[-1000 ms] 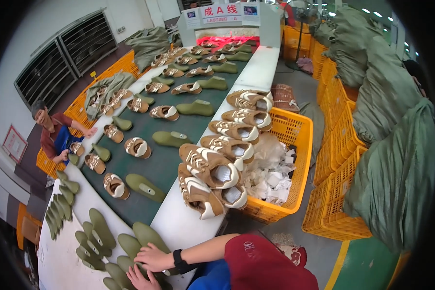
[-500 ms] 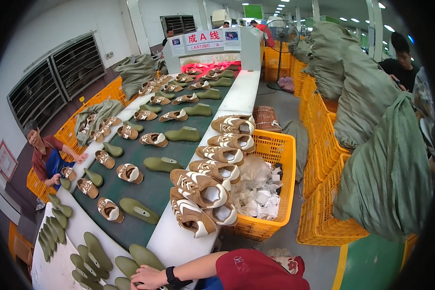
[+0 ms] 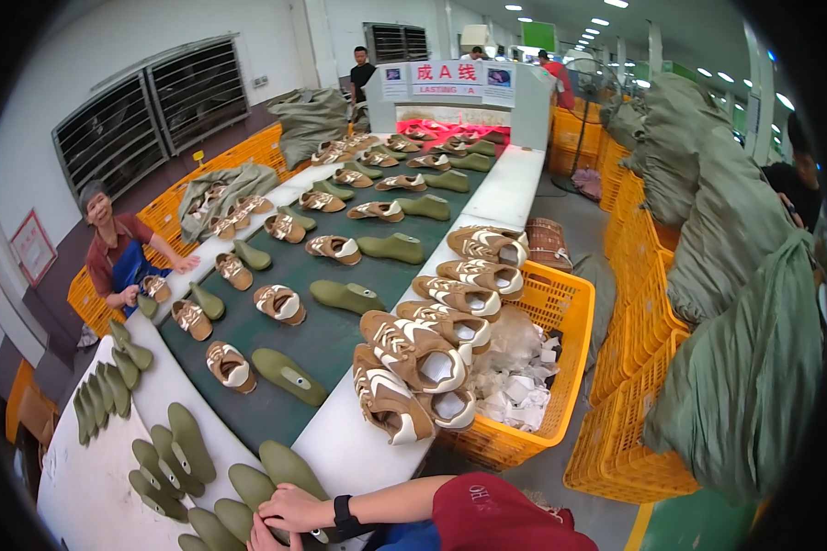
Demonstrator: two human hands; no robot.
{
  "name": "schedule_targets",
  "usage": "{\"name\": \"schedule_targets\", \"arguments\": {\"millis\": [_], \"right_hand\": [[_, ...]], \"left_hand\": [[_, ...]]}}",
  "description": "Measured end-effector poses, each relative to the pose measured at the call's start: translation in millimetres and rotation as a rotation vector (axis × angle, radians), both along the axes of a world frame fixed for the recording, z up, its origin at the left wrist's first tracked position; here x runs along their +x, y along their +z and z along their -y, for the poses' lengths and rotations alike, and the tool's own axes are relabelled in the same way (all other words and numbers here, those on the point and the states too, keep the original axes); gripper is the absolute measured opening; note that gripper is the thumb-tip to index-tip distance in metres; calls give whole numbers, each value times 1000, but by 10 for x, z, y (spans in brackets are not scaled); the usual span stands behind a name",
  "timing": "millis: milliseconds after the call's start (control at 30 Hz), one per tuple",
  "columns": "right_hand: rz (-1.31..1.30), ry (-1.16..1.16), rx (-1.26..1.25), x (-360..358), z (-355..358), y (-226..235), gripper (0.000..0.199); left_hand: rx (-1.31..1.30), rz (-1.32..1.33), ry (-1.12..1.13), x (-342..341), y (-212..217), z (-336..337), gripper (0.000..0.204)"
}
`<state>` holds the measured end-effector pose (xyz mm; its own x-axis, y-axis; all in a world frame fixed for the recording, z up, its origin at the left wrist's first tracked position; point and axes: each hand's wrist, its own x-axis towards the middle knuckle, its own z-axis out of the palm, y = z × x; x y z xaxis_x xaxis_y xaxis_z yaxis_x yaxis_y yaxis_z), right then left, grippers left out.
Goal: Sort and arrange shoe lasts and completed shoe uppers on a workbench.
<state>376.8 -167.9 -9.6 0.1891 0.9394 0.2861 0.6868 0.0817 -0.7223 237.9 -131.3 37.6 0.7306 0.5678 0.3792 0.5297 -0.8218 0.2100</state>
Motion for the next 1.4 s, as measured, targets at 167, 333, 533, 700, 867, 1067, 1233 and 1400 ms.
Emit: {"name": "schedule_targets", "arguments": {"millis": [167,333,533,700,867,1067,1233,1400], "right_hand": [[-1,-88,131,33,-39,-42,22],[-29,-123,63,64,50,-11,23],[-32,-130,128,9,27,-78,24],[-23,-135,129,29,37,-89,25],[0,-132,95,48,40,-36,23],[-12,-133,123,36,34,-37,23],[-13,-127,128,36,39,-40,24],[-15,-128,128,32,44,-43,25]], "left_hand": [[-163,6,4,-14,-181,-78,62],[-18,107,47,51,-234,-58,61],[-23,115,46,-10,-249,-47,59],[18,119,39,6,-257,-34,58],[11,117,36,19,-249,-52,58],[15,111,32,14,-238,-57,58],[14,106,34,10,-247,-53,58],[3,100,39,11,-236,-45,57]]}}
